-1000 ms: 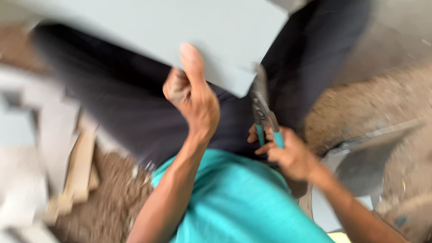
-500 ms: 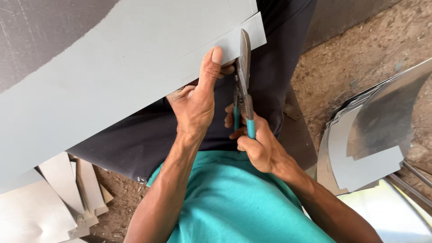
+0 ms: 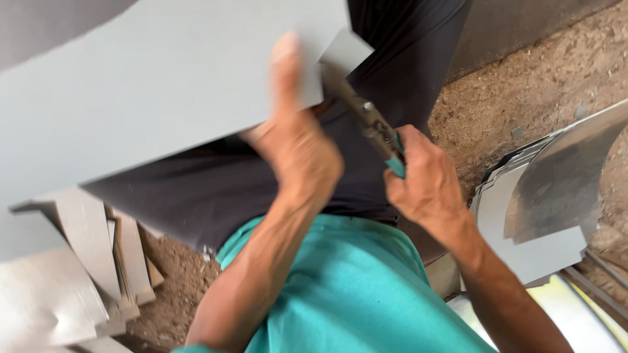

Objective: The person sits on the ground and uses tin snips to cut a rectangular metal sheet. They repeatedly trim the edges of the sheet, removing small strips of metal and discarding them on the floor.

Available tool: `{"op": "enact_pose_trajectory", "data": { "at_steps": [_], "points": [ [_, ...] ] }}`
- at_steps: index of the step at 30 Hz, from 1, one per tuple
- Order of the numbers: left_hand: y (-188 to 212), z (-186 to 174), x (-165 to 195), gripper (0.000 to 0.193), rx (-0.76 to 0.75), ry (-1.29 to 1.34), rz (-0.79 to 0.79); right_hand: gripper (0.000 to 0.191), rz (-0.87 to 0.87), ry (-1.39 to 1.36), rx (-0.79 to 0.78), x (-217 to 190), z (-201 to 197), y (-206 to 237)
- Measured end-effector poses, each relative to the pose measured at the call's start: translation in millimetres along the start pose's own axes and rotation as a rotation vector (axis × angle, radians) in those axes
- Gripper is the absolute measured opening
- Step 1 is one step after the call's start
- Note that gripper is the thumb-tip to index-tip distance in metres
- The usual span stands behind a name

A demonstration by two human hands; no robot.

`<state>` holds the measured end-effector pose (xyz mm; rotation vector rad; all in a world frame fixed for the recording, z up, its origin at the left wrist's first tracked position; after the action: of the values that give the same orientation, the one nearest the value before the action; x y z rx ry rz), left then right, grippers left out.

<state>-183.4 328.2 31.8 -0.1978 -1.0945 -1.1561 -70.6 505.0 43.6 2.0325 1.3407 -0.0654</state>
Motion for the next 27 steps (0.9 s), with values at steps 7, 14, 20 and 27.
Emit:
{"op": "enact_pose_trajectory", "data": {
  "at_steps": [7, 14, 20, 27],
  "points": [
    [0.0, -39.2, -32.1, 0.039, -0.303, 0.051, -0.09, 0.019, 0.02, -0.242, -0.005, -10.0, 13.5, 13.2],
    [-126.4, -237.1, 136.8, 0.028, -0.037, -0.25, 0.522, 0.013, 0.163, -0.305, -0.231, 2.3, 35.2, 1.3],
    [-106.9, -238.2, 154.5, 0.021, 0.115, -0.407, 0.738, 0.017, 0.14, -0.313, -0.364, -29.8, 59.3, -2.6],
    [-55.3, -145.4, 61.0, 0.024, -0.001, 0.085, -0.031, 0.05, 0.098, -0.237, -0.669, -104.1, 75.9, 13.2]
  ]
}}
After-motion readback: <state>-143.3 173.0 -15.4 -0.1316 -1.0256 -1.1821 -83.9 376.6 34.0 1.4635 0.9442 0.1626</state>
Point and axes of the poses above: each hand's wrist, its own y-axis away from the middle knuckle, its own z-axis out of the palm, x = y × z, the point moved 5 cm from there along -y, towards the middle knuckle, and after that the axes turned 9 degrees about z, right-handed, at the moved point
